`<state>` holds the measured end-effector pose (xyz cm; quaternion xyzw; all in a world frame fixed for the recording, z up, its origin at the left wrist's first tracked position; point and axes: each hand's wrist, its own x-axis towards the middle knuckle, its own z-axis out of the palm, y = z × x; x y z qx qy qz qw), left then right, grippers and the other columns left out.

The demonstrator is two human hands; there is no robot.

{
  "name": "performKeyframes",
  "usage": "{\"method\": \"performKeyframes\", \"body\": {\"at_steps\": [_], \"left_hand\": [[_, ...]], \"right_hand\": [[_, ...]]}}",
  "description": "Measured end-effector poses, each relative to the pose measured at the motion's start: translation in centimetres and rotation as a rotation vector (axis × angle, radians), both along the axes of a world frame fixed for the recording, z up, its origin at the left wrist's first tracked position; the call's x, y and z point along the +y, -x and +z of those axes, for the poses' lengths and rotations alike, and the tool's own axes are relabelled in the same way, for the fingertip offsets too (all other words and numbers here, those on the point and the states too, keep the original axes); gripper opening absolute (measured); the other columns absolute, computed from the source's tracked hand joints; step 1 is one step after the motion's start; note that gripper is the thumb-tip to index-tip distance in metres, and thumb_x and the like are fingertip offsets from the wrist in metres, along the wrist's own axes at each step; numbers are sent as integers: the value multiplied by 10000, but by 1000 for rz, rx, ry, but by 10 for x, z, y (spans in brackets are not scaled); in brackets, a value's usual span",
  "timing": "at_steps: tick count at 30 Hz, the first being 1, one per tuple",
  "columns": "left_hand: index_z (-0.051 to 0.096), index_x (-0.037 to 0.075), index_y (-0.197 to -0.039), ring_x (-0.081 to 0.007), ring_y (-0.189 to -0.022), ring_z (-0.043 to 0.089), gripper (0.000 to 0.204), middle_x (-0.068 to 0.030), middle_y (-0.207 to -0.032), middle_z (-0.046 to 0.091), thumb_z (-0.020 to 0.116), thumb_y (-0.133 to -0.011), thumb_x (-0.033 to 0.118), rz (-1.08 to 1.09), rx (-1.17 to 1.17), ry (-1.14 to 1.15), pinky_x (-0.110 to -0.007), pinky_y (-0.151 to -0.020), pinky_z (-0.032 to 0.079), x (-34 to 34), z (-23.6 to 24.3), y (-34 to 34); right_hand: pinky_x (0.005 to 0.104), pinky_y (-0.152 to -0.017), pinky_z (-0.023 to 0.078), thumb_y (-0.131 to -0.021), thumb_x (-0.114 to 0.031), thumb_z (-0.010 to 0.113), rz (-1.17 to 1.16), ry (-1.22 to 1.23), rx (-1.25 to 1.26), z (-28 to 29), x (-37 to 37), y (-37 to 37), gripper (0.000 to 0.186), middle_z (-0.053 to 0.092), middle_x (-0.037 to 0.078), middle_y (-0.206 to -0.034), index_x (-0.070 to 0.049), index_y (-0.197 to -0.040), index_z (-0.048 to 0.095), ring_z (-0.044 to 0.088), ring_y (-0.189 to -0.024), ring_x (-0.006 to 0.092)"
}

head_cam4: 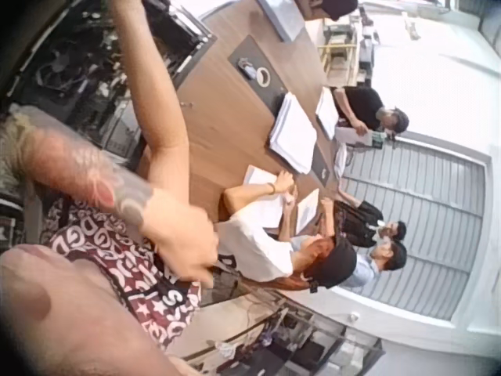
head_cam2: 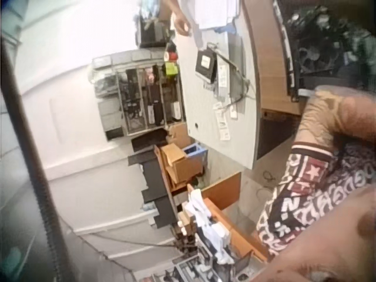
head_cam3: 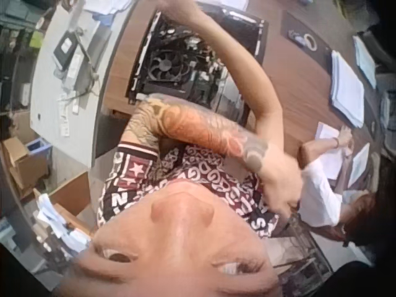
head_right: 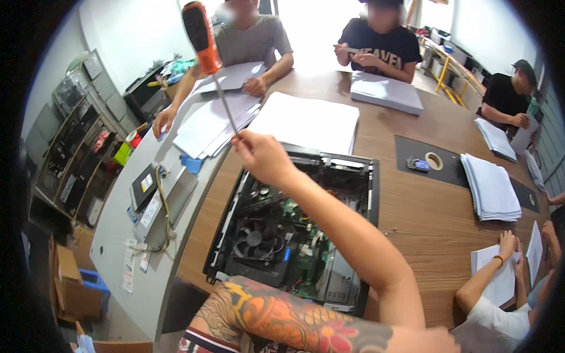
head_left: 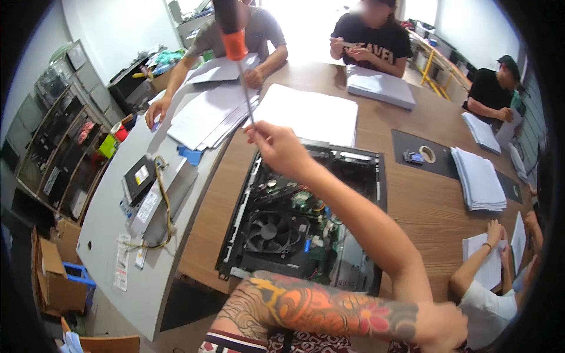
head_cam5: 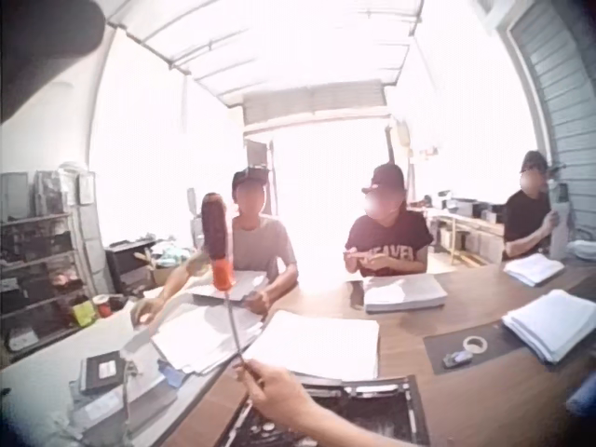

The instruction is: The person uses a screwdriver to work on the internal components of an open desktop computer case, handling various cables and screws inside the chassis while others stand around the table.

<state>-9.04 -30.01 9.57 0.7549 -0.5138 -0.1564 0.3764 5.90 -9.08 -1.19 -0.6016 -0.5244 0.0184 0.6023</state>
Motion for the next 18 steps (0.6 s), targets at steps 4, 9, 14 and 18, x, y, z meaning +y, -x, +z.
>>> {"method": "performKeyframes", "body": {"at_steps": [4,9,14,18], "left_hand": [[677,43,-1016,-289,-1032,619,439,-151,-1061,658,503,-833,402,-129,152,-111,-413,-926,464,-30,-1,3],[746,59,-969,-317,-1011,661,552,-164,-1026,710,460,-880,522,-148,238,-172,-434,-901,497,-43,-7,16],[754,80,-965,-305,-1004,668,470,-147,-1024,715,467,-838,430,-170,227,-107,-428,-897,498,-48,-13,20],[730,71,-809,-300,-893,653,302,-154,-911,709,549,-789,312,-103,144,-15,-409,-799,492,-67,-36,27]], "right_hand": [[323,-682,530,-965,-152,554,-27,92,-57,2,-7,-4,214,715,142,-861,14,-1060,650,677,-708,203],[318,-677,526,-971,-170,563,-13,173,-43,5,-7,-1,220,716,137,-853,20,-1033,654,685,-738,191],[361,-650,487,-962,-178,561,-51,83,7,-1,-10,-16,218,657,159,-757,19,-970,653,637,-666,241],[368,-667,504,-941,-164,563,-66,0,-16,-8,-4,-20,211,673,183,-782,21,-971,662,660,-710,263]]}}
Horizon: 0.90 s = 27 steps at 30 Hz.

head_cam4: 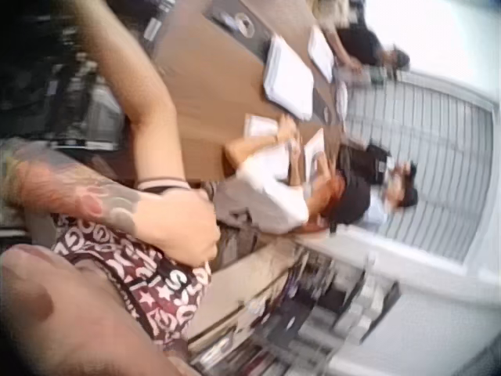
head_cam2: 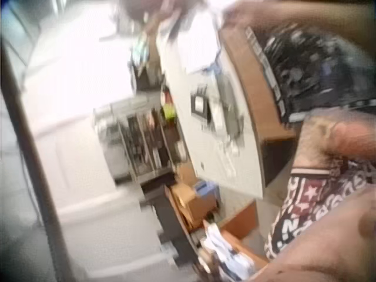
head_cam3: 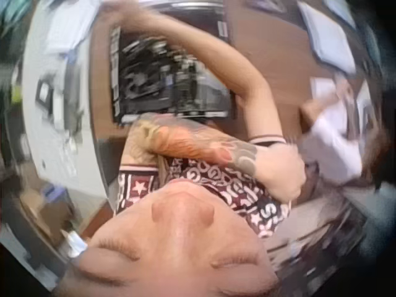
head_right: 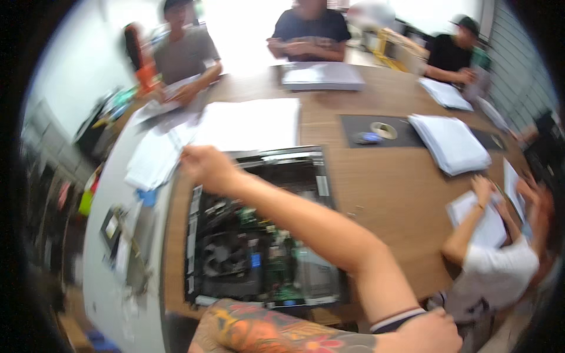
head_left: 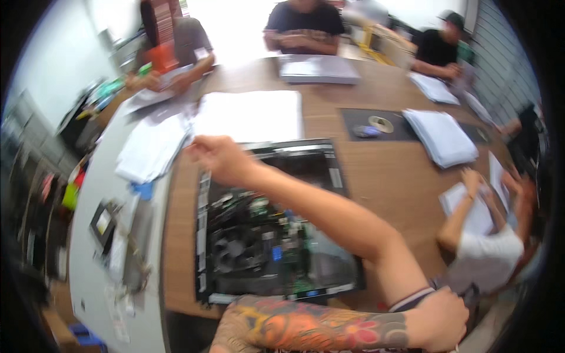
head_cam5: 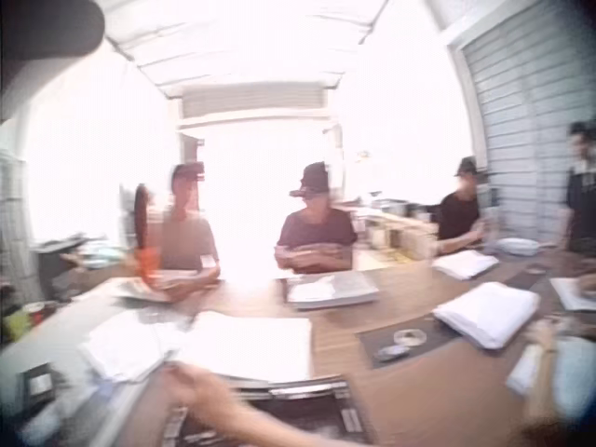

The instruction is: The person uses a screwdriver to work on the internal components of an open desktop computer case, handling various cables and screws inside the chassis while others stand around the table.

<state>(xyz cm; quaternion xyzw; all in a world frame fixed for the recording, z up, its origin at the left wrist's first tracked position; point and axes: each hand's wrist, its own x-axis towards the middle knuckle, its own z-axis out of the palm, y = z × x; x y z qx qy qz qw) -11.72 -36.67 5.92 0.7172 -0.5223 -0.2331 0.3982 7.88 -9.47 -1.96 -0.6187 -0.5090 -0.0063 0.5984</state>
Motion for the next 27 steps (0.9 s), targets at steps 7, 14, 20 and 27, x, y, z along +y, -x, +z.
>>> {"method": "performKeyframes", "body": {"at_steps": [7,14,20,27], "left_hand": [[730,67,-698,-300,-882,671,298,-152,-786,704,603,-678,336,160,-125,29,-410,-794,480,16,14,3],[724,95,-723,-264,-874,629,236,-108,-787,696,618,-692,304,89,-59,166,-422,-803,403,21,17,15],[646,39,-732,-257,-869,601,249,-100,-725,654,654,-688,284,160,-177,282,-428,-798,391,30,27,30],[596,13,-767,-273,-813,516,208,-105,-737,535,609,-703,210,251,-371,314,-440,-781,370,32,32,40]], "right_hand": [[439,-712,497,-912,-169,584,-73,5,-35,7,-2,5,204,654,229,-776,22,-881,652,645,-759,399],[456,-734,512,-893,-201,600,-81,19,22,6,-8,1,208,664,221,-793,-5,-866,666,654,-786,404],[445,-706,492,-879,-125,600,-52,28,21,11,-6,11,168,643,240,-786,31,-850,655,638,-783,404],[469,-715,485,-879,-114,589,-75,21,-4,6,-7,13,167,643,243,-793,40,-846,645,622,-790,431]]}}
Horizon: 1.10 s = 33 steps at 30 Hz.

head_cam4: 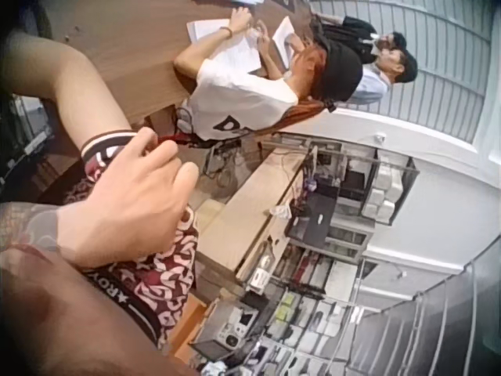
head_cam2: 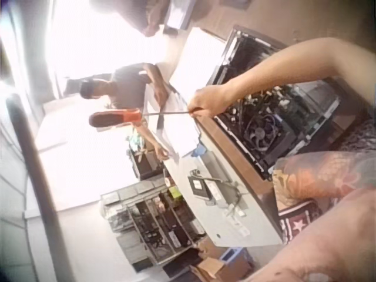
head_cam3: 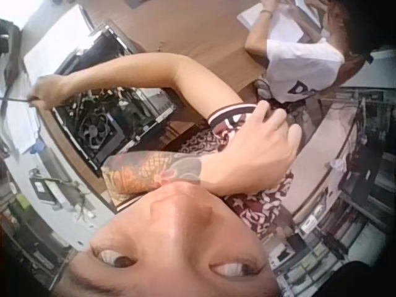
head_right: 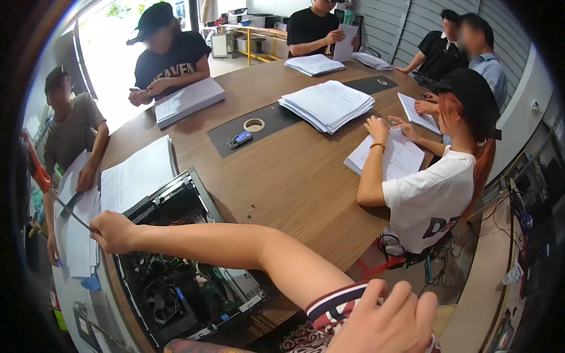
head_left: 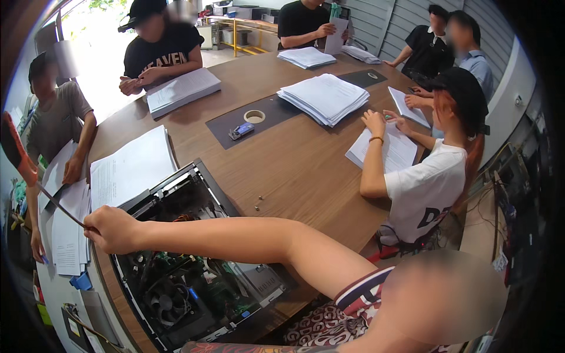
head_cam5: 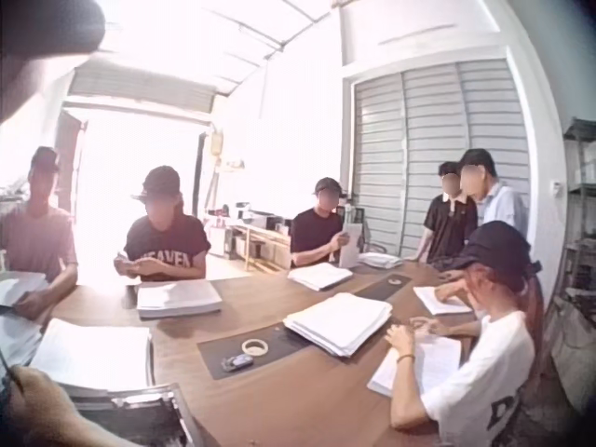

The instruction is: The person uses a screwdriver to work on the internal components of an open desktop computer case, handling various cables and screws inside the chassis while others stand around the table.

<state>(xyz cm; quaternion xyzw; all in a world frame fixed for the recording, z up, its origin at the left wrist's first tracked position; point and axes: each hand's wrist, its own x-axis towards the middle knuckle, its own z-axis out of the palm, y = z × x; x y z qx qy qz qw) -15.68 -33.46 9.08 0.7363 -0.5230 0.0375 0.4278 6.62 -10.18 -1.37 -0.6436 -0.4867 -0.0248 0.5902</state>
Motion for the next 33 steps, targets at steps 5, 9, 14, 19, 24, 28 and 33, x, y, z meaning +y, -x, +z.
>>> {"method": "performKeyframes", "body": {"at_steps": [5,9,14,19,24,28,33], "left_hand": [[586,18,-797,-270,-843,520,229,-128,-787,561,597,-734,238,15,-29,183,-484,-793,377,-12,-10,7],[684,5,-871,-280,-904,544,376,-140,-873,626,601,-790,362,124,-21,-178,-491,-771,381,-5,-9,-33],[766,77,-880,-261,-865,561,373,-101,-886,683,586,-815,398,-163,203,-624,-458,-792,372,15,8,-65],[747,83,-830,-279,-952,599,337,-69,-768,683,640,-718,382,66,250,-142,-458,-799,380,-36,-32,-10],[735,81,-826,-284,-937,610,346,-78,-762,683,647,-701,392,-5,191,83,-455,-795,399,-19,-31,-14],[724,80,-823,-288,-926,618,354,-85,-758,683,654,-688,400,-13,176,130,-453,-792,414,-19,-34,-15],[712,78,-819,-293,-911,629,367,-93,-753,682,661,-672,410,-54,157,171,-449,-788,433,-23,-34,-16]], "right_hand": [[474,-743,489,-877,-119,590,-54,15,-48,-2,-5,1,163,646,242,-803,31,-855,653,622,-818,433],[476,-746,491,-870,-126,597,-38,-11,-60,2,-3,0,163,647,242,-809,25,-870,656,624,-823,433],[459,-765,525,-792,-135,580,19,-25,-34,-9,24,-3,157,661,232,-820,-17,-840,672,648,-840,417],[419,-658,493,-874,-128,584,45,-59,13,1,-2,-13,188,640,247,-770,36,-908,669,642,-696,373],[315,-694,523,-940,-162,612,19,100,-46,6,2,0,197,721,132,-812,13,-964,699,682,-726,188],[370,-609,462,-930,-152,594,45,32,-53,5,4,5,199,630,183,-693,31,-913,670,578,-588,258],[372,-623,467,-928,-162,599,50,13,-66,6,-1,-1,207,634,187,-708,33,-910,668,591,-610,264]]}}
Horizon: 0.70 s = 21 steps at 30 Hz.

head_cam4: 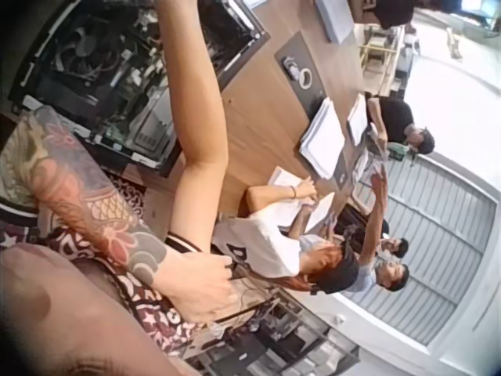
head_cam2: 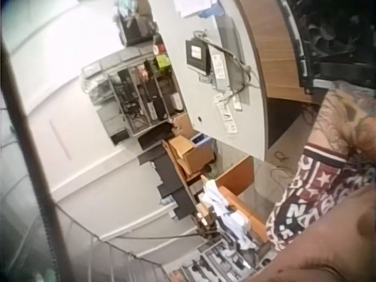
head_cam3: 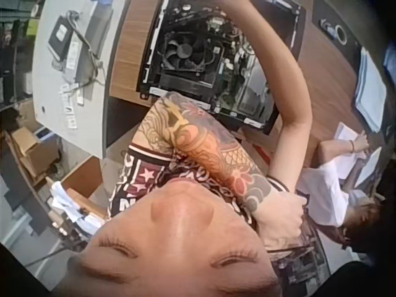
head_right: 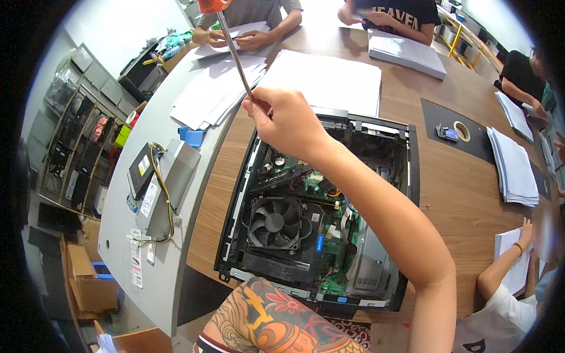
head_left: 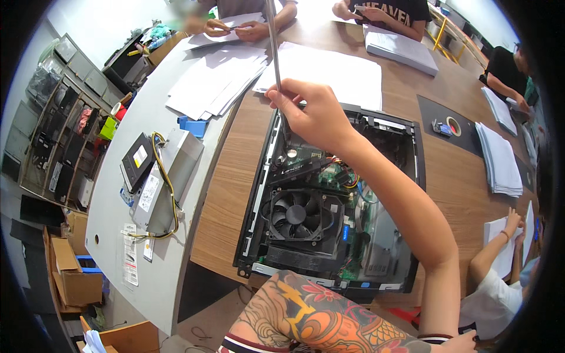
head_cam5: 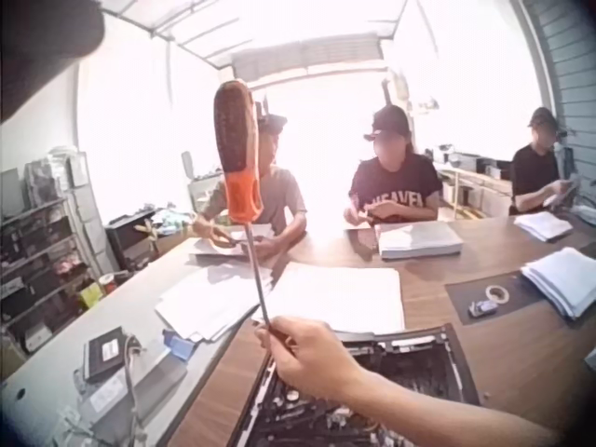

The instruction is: The person uses a screwdriver to work on the internal components of an open desktop computer case, handling various cables and screws inside the chassis while others stand around the table.

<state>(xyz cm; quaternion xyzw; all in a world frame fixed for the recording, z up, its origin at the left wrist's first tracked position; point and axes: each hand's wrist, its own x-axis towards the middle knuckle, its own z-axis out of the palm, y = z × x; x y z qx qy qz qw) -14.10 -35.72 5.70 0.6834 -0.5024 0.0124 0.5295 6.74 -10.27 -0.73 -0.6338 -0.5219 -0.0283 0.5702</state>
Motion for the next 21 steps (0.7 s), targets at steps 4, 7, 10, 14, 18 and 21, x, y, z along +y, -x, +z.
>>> {"method": "performKeyframes", "body": {"at_steps": [4,7,10,14,18,21], "left_hand": [[702,77,-816,-296,-899,637,377,-100,-749,682,667,-659,418,-27,-12,28,-447,-784,448,0,0,0],[694,76,-814,-299,-890,644,386,-105,-746,682,672,-649,424,-41,-13,38,-445,-782,460,0,-2,0],[677,78,-805,-305,-869,653,378,-117,-745,681,674,-640,418,-50,-8,12,-436,-767,477,-4,-3,1],[649,66,-818,-311,-869,651,406,-130,-723,667,687,-629,424,-106,151,42,-445,-765,465,-2,2,-1],[627,49,-813,-313,-826,638,422,-116,-675,639,691,-612,414,14,21,189,-430,-774,448,1,-1,-1],[606,48,-800,-313,-796,623,426,-100,-642,617,694,-602,414,45,14,147,-422,-768,435,2,-4,-8]], "right_hand": [[305,-662,504,-944,-196,622,-14,63,-19,0,0,-1,222,712,118,-791,7,-986,701,632,-667,156],[303,-656,502,-941,-196,625,4,47,-24,1,0,2,221,709,118,-798,2,-1002,702,623,-663,156],[397,-678,503,-910,-145,604,25,0,27,2,-1,5,189,663,215,-791,31,-919,671,652,-716,336],[430,-708,498,-904,-144,596,34,30,54,1,4,7,189,648,251,-788,32,-901,665,646,-760,399],[441,-714,496,-899,-143,595,31,-18,52,-1,0,3,189,653,242,-794,32,-895,666,646,-763,399],[445,-729,501,-892,-145,597,23,-31,25,0,-1,1,185,661,230,-809,22,-900,676,645,-778,396]]}}
